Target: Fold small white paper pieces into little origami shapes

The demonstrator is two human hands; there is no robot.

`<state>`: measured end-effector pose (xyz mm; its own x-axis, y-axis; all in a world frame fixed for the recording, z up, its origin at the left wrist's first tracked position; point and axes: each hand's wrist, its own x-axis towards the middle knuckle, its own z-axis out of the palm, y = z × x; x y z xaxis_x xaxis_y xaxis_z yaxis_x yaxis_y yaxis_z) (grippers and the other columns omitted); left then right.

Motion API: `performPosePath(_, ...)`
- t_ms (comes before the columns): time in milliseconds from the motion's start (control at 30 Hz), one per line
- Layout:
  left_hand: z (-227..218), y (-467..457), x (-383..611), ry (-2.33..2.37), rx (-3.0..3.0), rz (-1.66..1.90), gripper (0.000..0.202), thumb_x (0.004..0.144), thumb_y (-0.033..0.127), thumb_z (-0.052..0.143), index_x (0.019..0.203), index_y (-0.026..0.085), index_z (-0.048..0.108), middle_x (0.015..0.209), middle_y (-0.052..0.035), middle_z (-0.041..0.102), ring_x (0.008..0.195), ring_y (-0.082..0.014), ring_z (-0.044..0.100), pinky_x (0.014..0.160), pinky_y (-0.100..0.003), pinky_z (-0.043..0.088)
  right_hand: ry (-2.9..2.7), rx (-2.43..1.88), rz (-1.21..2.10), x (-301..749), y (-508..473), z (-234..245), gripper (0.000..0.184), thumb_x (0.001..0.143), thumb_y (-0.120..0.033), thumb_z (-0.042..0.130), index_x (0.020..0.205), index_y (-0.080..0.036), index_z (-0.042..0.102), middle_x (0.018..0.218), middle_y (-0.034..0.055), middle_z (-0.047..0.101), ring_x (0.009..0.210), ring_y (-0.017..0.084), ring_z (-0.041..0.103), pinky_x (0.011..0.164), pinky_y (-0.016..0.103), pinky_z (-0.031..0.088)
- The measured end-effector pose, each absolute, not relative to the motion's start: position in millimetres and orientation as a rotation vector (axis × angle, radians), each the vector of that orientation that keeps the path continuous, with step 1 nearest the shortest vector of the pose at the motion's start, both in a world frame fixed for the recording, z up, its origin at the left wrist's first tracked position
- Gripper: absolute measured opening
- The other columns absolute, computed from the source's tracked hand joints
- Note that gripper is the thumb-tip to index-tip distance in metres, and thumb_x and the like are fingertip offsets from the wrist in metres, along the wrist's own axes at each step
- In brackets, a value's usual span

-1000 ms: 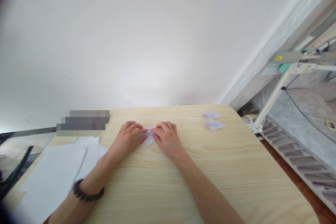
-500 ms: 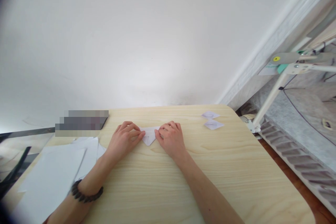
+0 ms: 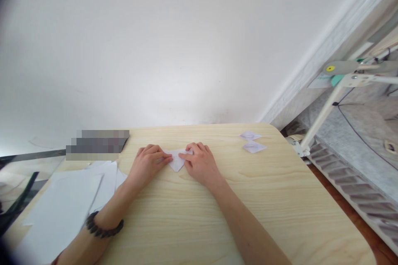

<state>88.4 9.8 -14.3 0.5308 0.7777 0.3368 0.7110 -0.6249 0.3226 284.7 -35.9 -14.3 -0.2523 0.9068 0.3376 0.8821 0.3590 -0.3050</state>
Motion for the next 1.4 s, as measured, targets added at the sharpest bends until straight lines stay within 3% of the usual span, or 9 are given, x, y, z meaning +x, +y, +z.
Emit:
performPosePath(267,-16.3,11.6,85.9,1.324,2.53,0.684,0.021,0.081,0.036,0.049,0.083,0.026,0.067,0.075,-0.0017,0.06,0.083,-0.0194,0.05,0.075,-0.035,0.035,-2.123,-1.55,0.106,299.5,-35.5,-15.1,0.022,0.079,-0.019,0.049,0.083,-0.028,0.068,0.09,0.0002,0.06,0.081,0.014,0.049,0.074,0.029,0.04)
performPosePath(500,-23.3,14.4,82.8,1.319,2.484,0.711,0.026,0.081,0.035,0.049,0.104,0.027,0.058,0.106,-0.0036,0.053,0.101,-0.0225,0.043,0.083,-0.038,0.035,-2.008,-1.535,0.208,295.2,-33.7,-17.8,0.016,0.077,-0.029,0.054,0.087,-0.023,0.065,0.091,0.0024,0.058,0.085,0.016,0.05,0.081,0.031,0.039)
performPosePath(667,-20.2,13.6,84.6,1.266,2.472,0.669,0.02,0.08,0.033,0.049,0.096,0.026,0.058,0.105,-0.002,0.054,0.102,-0.022,0.043,0.085,-0.038,0.034,-1.998,-1.516,0.272,295.3,-33.2,-18.2,0.016,0.081,-0.033,0.05,0.086,-0.023,0.062,0.094,0.0021,0.056,0.089,0.015,0.05,0.083,0.031,0.037)
performPosePath(1233,-10.1,7.3,84.6,1.116,2.476,0.603,0.026,0.079,0.037,0.05,0.101,0.025,0.056,0.106,-0.0027,0.053,0.101,-0.0214,0.043,0.085,-0.037,0.032,-2.085,-1.42,0.459,299.5,-35.7,-16.4,0.019,0.069,-0.035,0.064,0.081,-0.022,0.058,0.108,0.0041,0.051,0.103,0.019,0.045,0.089,0.035,0.033)
performPosePath(1400,-10.7,7.4,86.2,1.069,2.464,0.613,0.02,0.077,0.033,0.053,0.094,0.023,0.057,0.103,-0.003,0.055,0.1,-0.0209,0.044,0.085,-0.036,0.032,-2.095,-1.389,0.453,300.7,-34.8,-17.2,0.019,0.069,-0.035,0.064,0.08,-0.022,0.058,0.106,0.0038,0.054,0.102,0.019,0.046,0.09,0.036,0.033)
